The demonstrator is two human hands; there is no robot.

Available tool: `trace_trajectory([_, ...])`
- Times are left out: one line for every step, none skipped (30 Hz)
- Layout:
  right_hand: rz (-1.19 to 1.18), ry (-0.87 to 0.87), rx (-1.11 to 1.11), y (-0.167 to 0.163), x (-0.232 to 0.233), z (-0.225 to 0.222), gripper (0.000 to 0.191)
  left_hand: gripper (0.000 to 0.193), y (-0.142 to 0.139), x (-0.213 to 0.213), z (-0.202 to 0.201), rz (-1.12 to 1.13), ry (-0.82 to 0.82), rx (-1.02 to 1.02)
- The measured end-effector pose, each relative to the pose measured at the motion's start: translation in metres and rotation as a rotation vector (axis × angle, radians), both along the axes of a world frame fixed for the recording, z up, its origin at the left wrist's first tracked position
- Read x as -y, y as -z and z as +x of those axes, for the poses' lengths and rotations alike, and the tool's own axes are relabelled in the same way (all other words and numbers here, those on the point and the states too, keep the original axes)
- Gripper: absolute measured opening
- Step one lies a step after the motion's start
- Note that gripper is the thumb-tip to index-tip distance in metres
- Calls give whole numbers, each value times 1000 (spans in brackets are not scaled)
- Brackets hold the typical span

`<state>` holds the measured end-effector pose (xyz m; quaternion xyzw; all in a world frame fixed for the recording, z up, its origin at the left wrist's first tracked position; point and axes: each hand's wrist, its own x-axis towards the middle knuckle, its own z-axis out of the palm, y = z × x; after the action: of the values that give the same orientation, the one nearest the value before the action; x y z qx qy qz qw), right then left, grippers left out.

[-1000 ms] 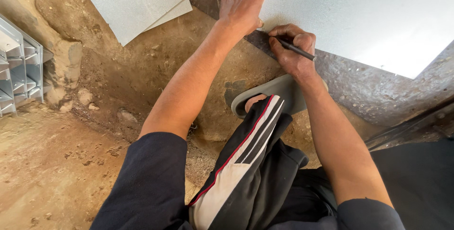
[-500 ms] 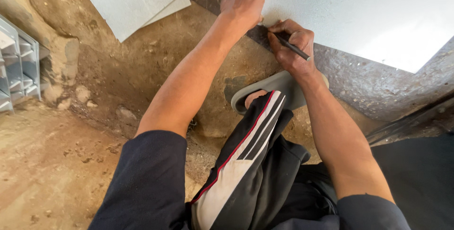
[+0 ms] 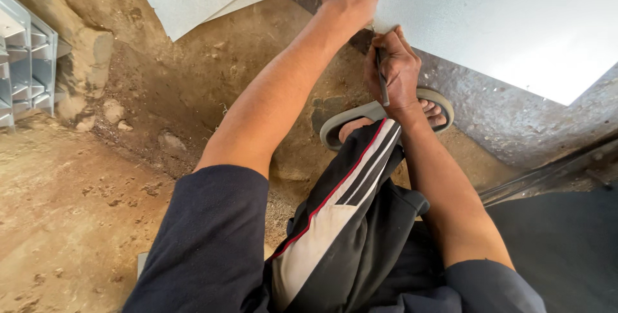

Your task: The person sits on the ground at a low metal work surface, positions flat galvanized sheet metal pieces, marks lines on them with a scribe, and cuts along the marked edges with tin snips, handling several sheets one at a time.

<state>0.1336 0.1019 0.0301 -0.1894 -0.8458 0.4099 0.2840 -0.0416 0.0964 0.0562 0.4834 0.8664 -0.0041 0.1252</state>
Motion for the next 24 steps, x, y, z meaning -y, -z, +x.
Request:
trace_trajectory([18,3,-8,2,0,2,13,31,-3,0,0,-11,-3,2])
trace_trajectory([-15,-3,-11,3,0,3,12,34,-7,-1,0,-20,-8,0])
trace_trajectory([-46,-7,-15,3,1,5,12,36,-10,-1,0,-28,-12,-1])
trace_trajectory([-78,-6,-15,3,1,5,11,35,-14,-2,0,-88,-27,51])
trace_trajectory([-103,6,16,2,1,5,11,34,-17,-3,-1,-146,-42,102])
trace_trajectory([-127,16,44,0,0,4,10,32,-20,-4,-1,-202,-60,150])
trace_trajectory([-150,28,73,-3,-2,3,10,40,-23,-4,-2,-201,-51,140])
trace_trajectory([-103,19,71,-8,-5,2,12,49,-24,-4,-2,-198,-36,132])
trace_trajectory([-57,17,72,-12,-10,0,13,57,-24,-5,-2,-197,-16,124])
trace_trajectory([-11,21,78,-18,-16,2,14,63,-23,-5,-1,-173,17,122])
trace_trajectory([-147,37,88,-24,-24,7,12,69,-23,-6,-1,-144,56,121])
trace_trajectory([-281,62,96,-29,-34,15,9,70,-20,-6,-1,-167,60,120])
trace_trajectory([-417,97,103,-34,-46,28,7,71,-15,-7,-1,-192,75,123])
trace_trajectory([-517,171,137,-37,-58,47,7,68,-12,-7,-1,-195,90,160])
trace_trajectory([-618,256,168,-42,-66,77,9,70,-10,-9,-1,-196,92,157])
trace_trajectory([-726,338,199,-44,-71,107,11,72,-8,-10,-2,-201,89,161])
trace_trajectory([-638,415,167,-43,-74,135,10,74,-8,-12,0,-213,73,168])
trace_trajectory([-551,479,141,-41,-75,163,10,67,-9,-14,2,-302,44,175])
trace_trajectory([-461,532,119,-36,-76,187,10,60,-12,-19,6,-392,11,176])
trace_trajectory([-450,588,147,-30,-76,205,11,53,-13,-27,14,-378,-18,181])
trace_trajectory([-443,630,176,-24,-74,220,12,47,-17,-34,25,-369,-60,184])
trace_trajectory([-436,659,201,-18,-73,231,13,40,-20,-42,39,-359,-117,182])
trace_trajectory([-518,699,230,-13,-73,237,14,41,-21,-55,59,-166,-32,238])
trace_trajectory([-599,736,254,-8,-73,241,15,42,-19,-70,82,31,52,286])
